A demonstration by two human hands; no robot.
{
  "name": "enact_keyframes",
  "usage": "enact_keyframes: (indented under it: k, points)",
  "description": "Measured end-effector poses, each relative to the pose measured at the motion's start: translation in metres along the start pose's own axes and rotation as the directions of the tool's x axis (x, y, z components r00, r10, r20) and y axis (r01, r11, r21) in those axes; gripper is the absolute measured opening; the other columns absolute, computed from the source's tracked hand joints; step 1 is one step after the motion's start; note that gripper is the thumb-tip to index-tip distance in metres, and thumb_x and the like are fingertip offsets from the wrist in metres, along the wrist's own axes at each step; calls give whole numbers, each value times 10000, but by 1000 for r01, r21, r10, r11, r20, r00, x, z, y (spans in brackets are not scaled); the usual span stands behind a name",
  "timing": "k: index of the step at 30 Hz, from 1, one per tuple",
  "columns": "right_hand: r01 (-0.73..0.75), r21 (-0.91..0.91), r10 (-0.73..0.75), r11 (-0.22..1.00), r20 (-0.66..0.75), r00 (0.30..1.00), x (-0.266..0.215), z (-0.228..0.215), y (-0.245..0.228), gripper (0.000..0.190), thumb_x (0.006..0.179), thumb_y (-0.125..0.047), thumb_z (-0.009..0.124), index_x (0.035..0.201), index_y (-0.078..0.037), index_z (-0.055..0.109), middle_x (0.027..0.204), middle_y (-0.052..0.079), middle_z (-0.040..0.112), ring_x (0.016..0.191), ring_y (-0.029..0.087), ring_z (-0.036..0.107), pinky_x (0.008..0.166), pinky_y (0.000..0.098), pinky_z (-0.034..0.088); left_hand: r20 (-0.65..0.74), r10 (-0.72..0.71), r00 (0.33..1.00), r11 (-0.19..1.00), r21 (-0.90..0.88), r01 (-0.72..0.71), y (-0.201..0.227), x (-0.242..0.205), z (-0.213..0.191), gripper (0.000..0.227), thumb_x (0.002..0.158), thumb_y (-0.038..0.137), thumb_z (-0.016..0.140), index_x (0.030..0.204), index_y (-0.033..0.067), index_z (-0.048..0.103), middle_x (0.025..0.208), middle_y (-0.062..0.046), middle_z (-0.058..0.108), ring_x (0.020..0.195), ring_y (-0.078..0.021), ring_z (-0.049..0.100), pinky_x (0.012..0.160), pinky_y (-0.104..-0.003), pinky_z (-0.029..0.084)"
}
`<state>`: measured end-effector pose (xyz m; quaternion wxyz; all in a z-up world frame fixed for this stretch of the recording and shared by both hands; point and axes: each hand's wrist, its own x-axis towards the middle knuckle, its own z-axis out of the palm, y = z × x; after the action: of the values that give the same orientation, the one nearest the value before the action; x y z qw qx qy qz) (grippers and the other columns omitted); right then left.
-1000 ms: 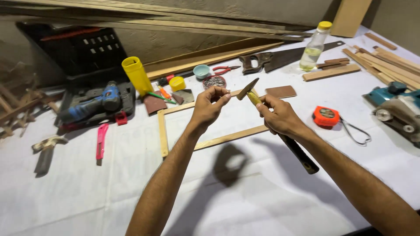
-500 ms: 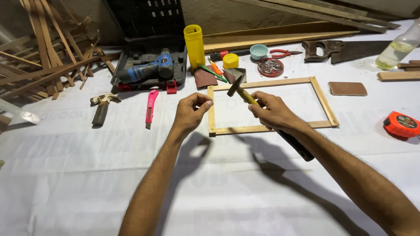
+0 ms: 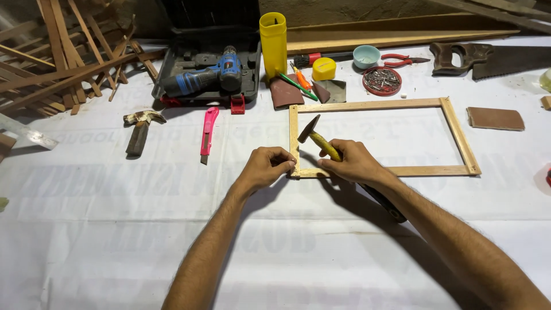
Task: The person assembles a rectangular wooden frame on a workbench. They position a thin wooden strip across the frame, measure the frame and strip with a tape measure, sand a small wood piece with sandpaper, pick nails from a tin, and hammer nails into the frame joints.
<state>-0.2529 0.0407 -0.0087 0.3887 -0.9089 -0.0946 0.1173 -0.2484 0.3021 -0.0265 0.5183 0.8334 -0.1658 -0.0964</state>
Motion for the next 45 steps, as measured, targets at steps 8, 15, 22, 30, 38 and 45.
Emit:
enact_keyframes:
  k: [8, 15, 22, 30, 38, 45]
  points:
    - [16, -38, -14, 999, 58, 998, 5, 7, 6, 316, 836, -280, 798, 1042, -53, 721, 751, 71, 737, 623, 149, 688, 572, 325, 553, 30, -31, 999, 999, -28, 32, -2, 4, -3, 123, 889, 124, 760, 976, 39, 775, 867, -47, 784, 811, -97, 735, 770, -271, 619]
    - [-20, -72, 24, 997, 48, 999, 5, 6, 4, 328, 811, -264, 827, 1039, -57, 717, 791, 94, 730, 674, 181, 682, 622, 359, 553, 86, -112, 990, 992, -55, 117, -1, 10, -4, 103, 828, 88, 789, 926, 55, 797, 973, -64, 778, 887, -138, 755, 844, -295, 656]
    - [-18, -86, 22, 996, 56, 998, 7, 9, 8, 323, 825, -281, 815, 1055, -78, 713, 808, 76, 739, 683, 167, 697, 632, 346, 564, 81, -126, 989, 988, -74, 132, -1, 8, 0, 83, 823, 58, 784, 904, 64, 800, 1005, -56, 767, 914, -137, 755, 856, -292, 604]
    - [6, -110, -1, 994, 40, 999, 8, 10, 11, 310, 835, -276, 816, 1046, -77, 709, 806, 78, 732, 694, 171, 689, 647, 348, 561, 59, -80, 995, 994, -64, 84, 0, 4, 4, 79, 819, 57, 796, 897, 68, 800, 1030, -51, 749, 918, -135, 751, 846, -279, 605]
    - [12, -25, -11, 1000, 35, 999, -5, 4, -3, 273, 900, -261, 739, 1074, -56, 692, 754, 70, 722, 645, 168, 689, 601, 348, 557, 41, -37, 998, 996, -83, 41, -4, 2, 5, 80, 837, 42, 790, 915, 56, 780, 1042, -47, 747, 964, -134, 750, 883, -274, 597]
    - [357, 18, -357, 934, 2, 934, -43, -27, -37, 416, 1013, -109, 474, 1427, -111, 430, 634, 47, 591, 559, 167, 605, 551, 365, 517, 32, -36, 999, 998, -49, 38, -11, 4, 8, 86, 832, 52, 784, 918, 58, 779, 1069, -23, 748, 1001, -115, 745, 936, -259, 569]
